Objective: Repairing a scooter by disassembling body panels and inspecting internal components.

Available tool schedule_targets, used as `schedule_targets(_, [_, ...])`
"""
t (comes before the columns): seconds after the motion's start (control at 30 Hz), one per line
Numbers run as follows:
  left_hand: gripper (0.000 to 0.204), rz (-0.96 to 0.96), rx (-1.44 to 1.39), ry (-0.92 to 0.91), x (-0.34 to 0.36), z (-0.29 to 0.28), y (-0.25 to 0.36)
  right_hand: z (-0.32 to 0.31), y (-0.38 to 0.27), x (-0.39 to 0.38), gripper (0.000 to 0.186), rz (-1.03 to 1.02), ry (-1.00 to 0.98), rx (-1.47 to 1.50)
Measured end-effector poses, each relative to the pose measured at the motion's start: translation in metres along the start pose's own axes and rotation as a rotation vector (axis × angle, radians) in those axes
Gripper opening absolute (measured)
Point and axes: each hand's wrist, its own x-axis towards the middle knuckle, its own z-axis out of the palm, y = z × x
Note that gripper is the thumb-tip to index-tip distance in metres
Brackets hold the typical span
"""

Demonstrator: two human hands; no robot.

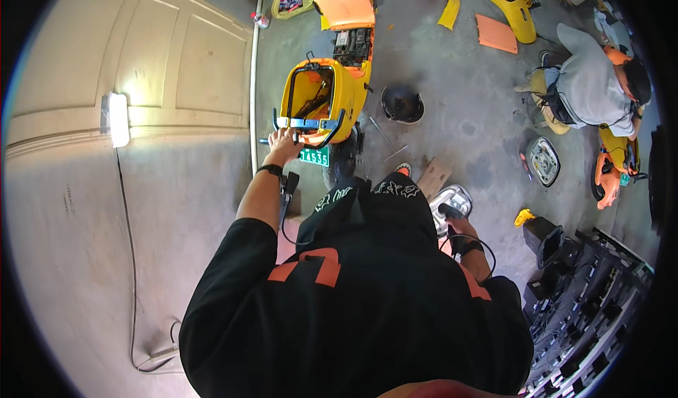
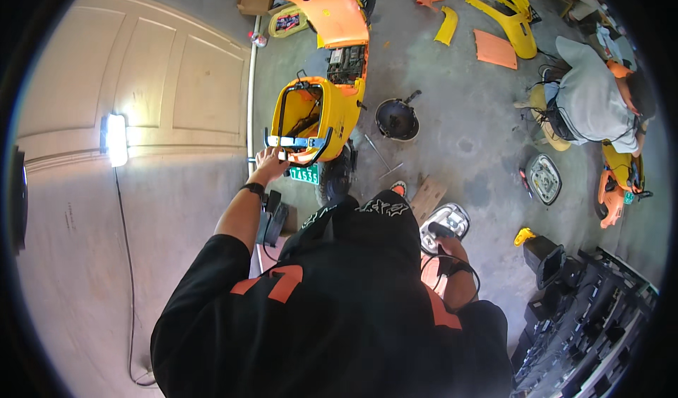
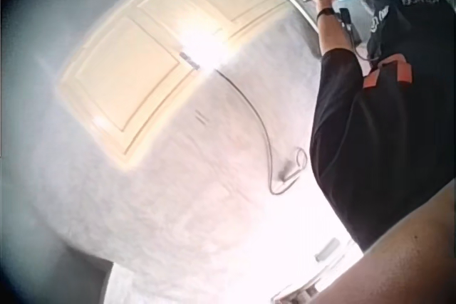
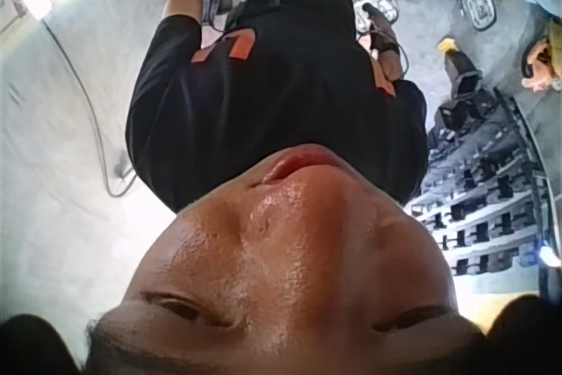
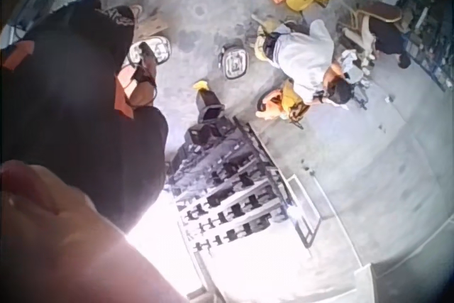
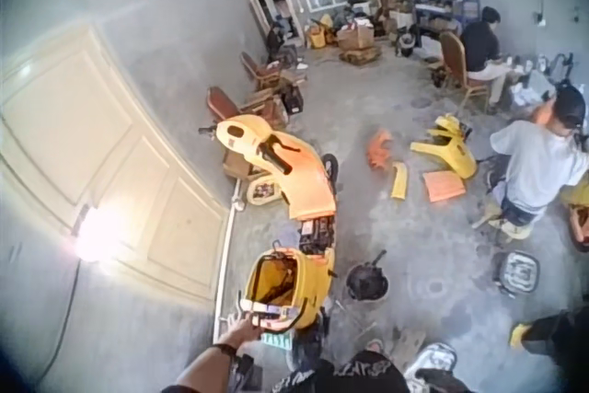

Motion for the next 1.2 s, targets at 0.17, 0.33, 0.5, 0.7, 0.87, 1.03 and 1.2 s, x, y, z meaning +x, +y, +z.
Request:
schedule_targets(0.17, [0.065,-0.016,0.039,-0.024,0.005,-0.001,-0.002,-0.005,-0.006,0.003,0.031,0.032,0.014,0.051])
schedule_targets(0.33, [0.067,-0.055,0.054,-0.09,0.006,-0.004,0.0,0.003,0.004,-0.004,0.026,-0.242,0.02,-0.086])
schedule_targets(0.5, [0.062,0.01,0.06,-0.077,0.006,-0.002,-0.005,0.019,-0.02,-0.021,0.03,0.17,-0.033,0.193])
schedule_targets(0.7, [0.058,-0.001,0.054,-0.183,0.007,-0.009,0.001,0.02,0.001,-0.006,0.034,-0.112,-0.013,0.001])
schedule_targets(0.87, [0.055,-0.041,0.085,-0.201,0.01,-0.005,-0.006,0.011,-0.023,-0.014,0.042,-0.127,0.073,-0.324])
schedule_targets(1.03, [0.051,0.015,0.041,-0.154,0.006,-0.011,-0.001,0.007,0.016,0.023,0.049,-0.25,0.011,-0.171])
schedule_targets(1.2, [0.047,-0.008,0.027,-0.201,0.008,-0.011,-0.006,0.005,-0.024,-0.002,0.053,0.167,-0.053,0.253])
